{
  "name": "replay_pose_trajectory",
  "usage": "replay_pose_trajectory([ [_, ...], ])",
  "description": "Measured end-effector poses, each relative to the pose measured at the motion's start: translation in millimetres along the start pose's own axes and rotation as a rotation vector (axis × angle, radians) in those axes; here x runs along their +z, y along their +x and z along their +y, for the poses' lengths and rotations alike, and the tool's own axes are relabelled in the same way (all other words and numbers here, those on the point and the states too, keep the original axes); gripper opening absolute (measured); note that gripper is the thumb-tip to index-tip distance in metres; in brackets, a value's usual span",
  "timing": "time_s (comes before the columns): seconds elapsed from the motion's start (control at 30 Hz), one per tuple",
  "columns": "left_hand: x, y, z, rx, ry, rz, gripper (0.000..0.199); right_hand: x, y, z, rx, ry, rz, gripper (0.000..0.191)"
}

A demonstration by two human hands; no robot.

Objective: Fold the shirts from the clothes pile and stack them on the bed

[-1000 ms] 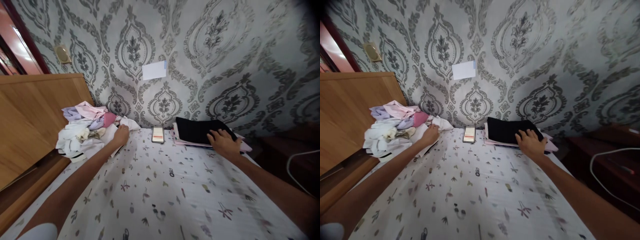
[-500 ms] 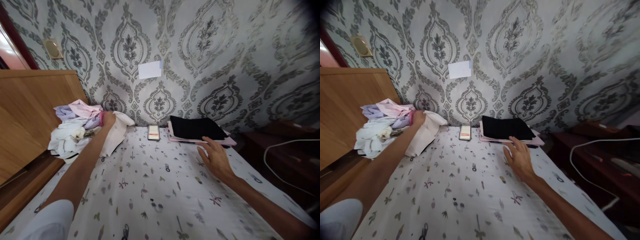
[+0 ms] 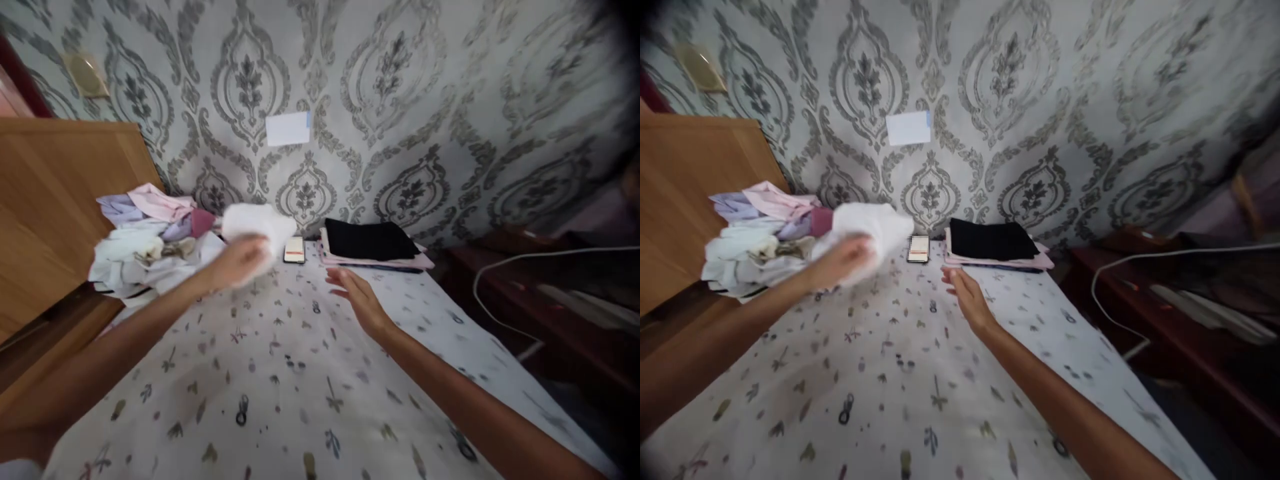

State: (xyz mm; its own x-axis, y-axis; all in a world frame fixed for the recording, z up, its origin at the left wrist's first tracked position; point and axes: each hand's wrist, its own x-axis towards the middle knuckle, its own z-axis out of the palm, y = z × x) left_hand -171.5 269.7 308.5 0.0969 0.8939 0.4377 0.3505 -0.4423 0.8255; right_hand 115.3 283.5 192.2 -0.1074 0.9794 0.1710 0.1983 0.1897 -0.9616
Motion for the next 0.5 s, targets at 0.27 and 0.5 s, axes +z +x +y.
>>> replay_pose_trajectory([
  [0.27,39.5,-139.5,7.1,-0.023,0.157,-1.139,0.028,3.0,-56.4,11.6,-0.225,-0.276,-0.035,0.044],
  [0.5,33.0,-94.3,-54.1,-0.121,0.705,-0.51,0.043,52.8,-87.4,-6.9,-0.151,-0.879,-0.249,0.055],
])
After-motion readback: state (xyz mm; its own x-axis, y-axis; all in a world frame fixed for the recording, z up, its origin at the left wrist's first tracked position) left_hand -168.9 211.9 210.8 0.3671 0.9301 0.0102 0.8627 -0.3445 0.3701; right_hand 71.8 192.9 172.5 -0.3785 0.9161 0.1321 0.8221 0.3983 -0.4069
